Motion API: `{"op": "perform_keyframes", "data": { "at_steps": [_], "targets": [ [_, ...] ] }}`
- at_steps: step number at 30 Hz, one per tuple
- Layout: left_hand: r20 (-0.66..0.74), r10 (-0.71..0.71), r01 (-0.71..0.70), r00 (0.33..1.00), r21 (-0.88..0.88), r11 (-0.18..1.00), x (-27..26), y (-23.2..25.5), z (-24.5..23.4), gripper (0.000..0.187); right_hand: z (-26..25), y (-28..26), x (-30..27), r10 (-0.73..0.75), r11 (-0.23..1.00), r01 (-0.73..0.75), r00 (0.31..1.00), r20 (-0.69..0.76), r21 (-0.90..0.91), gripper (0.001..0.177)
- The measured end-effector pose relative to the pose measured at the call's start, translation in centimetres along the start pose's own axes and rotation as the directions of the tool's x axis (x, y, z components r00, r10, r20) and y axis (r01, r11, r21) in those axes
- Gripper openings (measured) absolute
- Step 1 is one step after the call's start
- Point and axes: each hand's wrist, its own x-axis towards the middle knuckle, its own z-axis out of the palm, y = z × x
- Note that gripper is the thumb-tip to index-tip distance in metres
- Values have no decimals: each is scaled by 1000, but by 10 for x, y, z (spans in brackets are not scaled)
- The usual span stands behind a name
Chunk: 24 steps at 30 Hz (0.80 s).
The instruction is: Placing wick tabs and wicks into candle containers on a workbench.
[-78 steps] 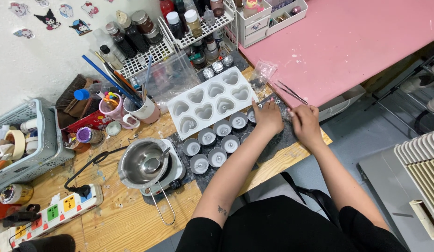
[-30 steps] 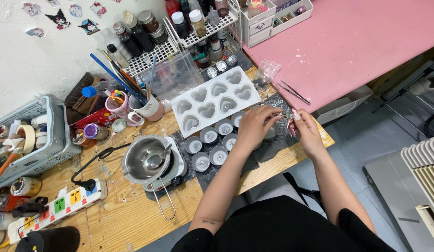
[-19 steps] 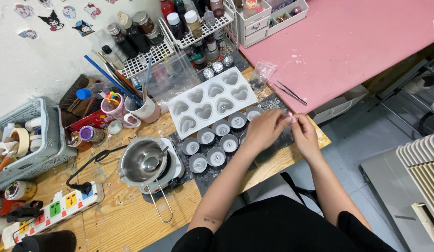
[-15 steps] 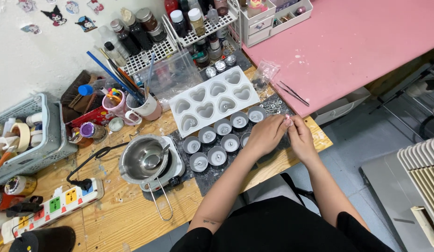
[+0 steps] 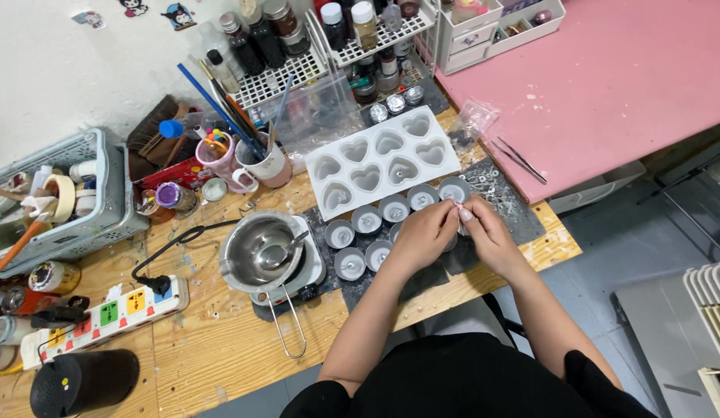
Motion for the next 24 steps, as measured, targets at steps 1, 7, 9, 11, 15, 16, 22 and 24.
{"op": "perform_keyframes", "data": {
  "at_steps": [1,7,9,11,15,16,22,24],
  "targets": [
    [-2,-2,2,1000,0,1000,-1,-6,-2,26,0,0,4,0,1000,0,1000,3,1,16],
    [-54,56,-57,997,-10,998,-7,-21,-13,18,-1,-16,23,-71,982,88,992,107,-169,15],
    [-101,65,-71,993,-57,996,-8,-21,-18,16,0,-24,30,-11,978,43,988,153,-203,15],
    [-117,52,-60,992,-58,997,-8,-26,-19,16,-1,-25,35,-58,964,100,984,171,-247,15],
    [-152,32,-40,988,-50,998,-10,-33,-18,18,-3,-31,45,-117,914,199,964,240,-353,14],
    [-154,30,-38,988,-51,998,-9,-33,-19,18,-4,-30,48,-116,914,200,963,244,-352,14],
    [-180,-10,0,984,-54,999,-8,-34,-25,19,-5,-29,65,-175,884,303,921,349,-356,11],
    [-144,-96,79,985,-120,990,-9,-31,-32,24,-5,-23,73,-101,874,277,907,408,-399,11]
  ]
}}
